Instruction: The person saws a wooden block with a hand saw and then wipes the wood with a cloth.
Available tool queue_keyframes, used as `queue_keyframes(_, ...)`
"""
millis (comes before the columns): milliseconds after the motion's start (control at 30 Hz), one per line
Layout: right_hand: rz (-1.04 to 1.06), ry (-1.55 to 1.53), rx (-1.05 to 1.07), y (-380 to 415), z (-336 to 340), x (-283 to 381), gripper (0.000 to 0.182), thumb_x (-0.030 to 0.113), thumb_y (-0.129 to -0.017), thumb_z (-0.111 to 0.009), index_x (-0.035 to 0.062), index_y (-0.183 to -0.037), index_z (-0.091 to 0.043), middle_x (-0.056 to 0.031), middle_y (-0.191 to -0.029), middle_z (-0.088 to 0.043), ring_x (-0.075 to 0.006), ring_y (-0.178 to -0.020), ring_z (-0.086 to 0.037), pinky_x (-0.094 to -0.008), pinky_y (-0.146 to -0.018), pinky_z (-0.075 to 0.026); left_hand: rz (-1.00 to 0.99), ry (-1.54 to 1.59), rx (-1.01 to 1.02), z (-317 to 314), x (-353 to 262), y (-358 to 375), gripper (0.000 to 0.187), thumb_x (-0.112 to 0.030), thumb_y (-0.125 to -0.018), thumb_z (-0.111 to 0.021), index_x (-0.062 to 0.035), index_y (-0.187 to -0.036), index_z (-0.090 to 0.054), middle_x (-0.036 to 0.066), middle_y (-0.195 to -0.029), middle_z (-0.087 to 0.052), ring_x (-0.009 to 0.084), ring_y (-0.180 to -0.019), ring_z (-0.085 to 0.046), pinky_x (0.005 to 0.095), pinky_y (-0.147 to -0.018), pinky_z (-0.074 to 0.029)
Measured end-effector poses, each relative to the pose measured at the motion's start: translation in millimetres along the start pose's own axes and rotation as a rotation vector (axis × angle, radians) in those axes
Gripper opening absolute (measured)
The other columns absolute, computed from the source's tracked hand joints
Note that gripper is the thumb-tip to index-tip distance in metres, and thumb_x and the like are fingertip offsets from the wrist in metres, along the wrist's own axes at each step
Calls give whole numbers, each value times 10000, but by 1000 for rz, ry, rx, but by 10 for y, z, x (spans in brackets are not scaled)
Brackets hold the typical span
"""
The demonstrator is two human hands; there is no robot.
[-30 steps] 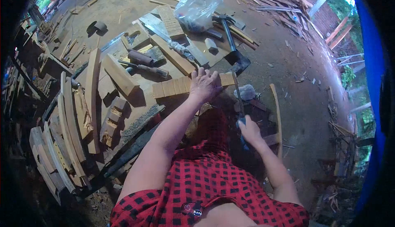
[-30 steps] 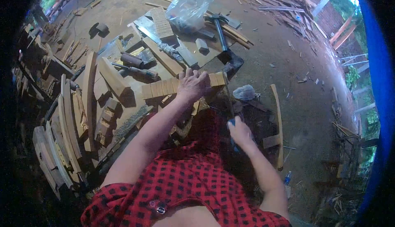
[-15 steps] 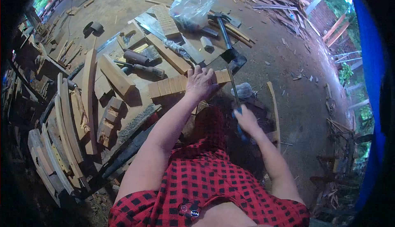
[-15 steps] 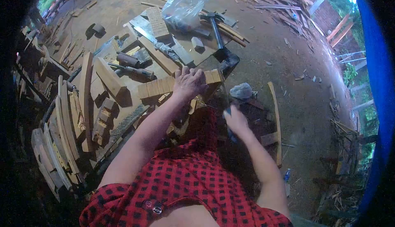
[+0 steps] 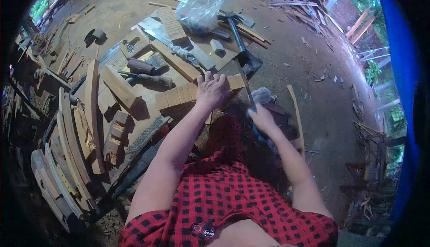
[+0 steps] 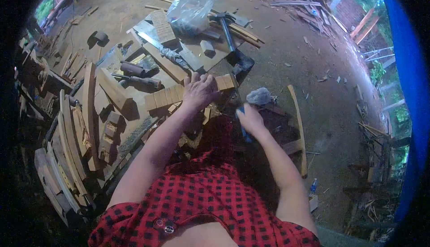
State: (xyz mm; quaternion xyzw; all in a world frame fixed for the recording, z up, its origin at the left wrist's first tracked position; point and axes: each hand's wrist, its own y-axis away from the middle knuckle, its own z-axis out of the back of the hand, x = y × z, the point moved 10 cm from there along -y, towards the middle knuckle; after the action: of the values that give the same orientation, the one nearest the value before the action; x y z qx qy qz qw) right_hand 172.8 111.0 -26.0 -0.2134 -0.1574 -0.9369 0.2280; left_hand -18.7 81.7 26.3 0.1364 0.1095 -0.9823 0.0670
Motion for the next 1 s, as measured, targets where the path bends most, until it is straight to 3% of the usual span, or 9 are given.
queue_keyframes(167, -174, 91, 95, 705, -75, -251, 390, 355, -870, -498, -8, -1011, -472, -288, -924, -589, -456, -911, -552, -514, -782, -421, 15, 4, 27, 10, -13, 3, 523, -464, -746, -608, -113, -1120, -505, 67, -1056, -549, 286, -1085, -419, 435, -860, -290)
queue_keyframes(267, -21, 18, 17, 202, -43, -60, 388, 348, -871, -496, -11, -1016, -474, -291, -928, -587, -456, -911, -551, -513, -782, -421, 3, -22, -9, 13, -16, -17, 538, -477, -744, -608, -113, -1127, -504, 70, -1061, -546, 279, -1075, -418, 429, -855, -292)
queue_keyframes(433, 8, 15, -17, -510, -3, 161, 374, 329, -871, -493, -6, -1037, -480, -287, -942, -586, -454, -918, -550, -510, -786, -423, 5, -29, -22, 23, -15, -2, 566, -497, -728, -625, -117, -1130, -503, 60, -1060, -547, 257, -1066, -415, 420, -844, -296)
queue_keyframes(700, -185, 95, 115, 673, -128, -307, 378, 367, -872, -497, 24, -1025, -457, -297, -914, -588, -463, -899, -555, -530, -772, -422, -2, -17, 4, -12, 14, -30, 556, -504, -746, -605, -107, -1122, -506, 60, -1059, -543, 254, -1060, -406, 426, -849, -293)
queue_keyframes(933, 40, 19, -47, -530, 22, 174, 395, 364, -863, -507, 7, -1030, -492, -285, -960, -585, -443, -924, -552, -513, -787, -421, -11, -8, -54, 7, -1, 6, 546, -509, -741, -605, -105, -1096, -512, 67, -1026, -551, 264, -1045, -415, 438, -856, -298)
queue_keyframes(1000, 6, 24, -17, -548, -17, 138, 389, 362, -863, -507, 8, -1024, -497, -283, -963, -586, -442, -932, -550, -509, -790, -421, -13, -10, -66, 18, 8, 12, 543, -510, -741, -604, -106, -1092, -512, 67, -1017, -553, 265, -1039, -419, 438, -849, -301)
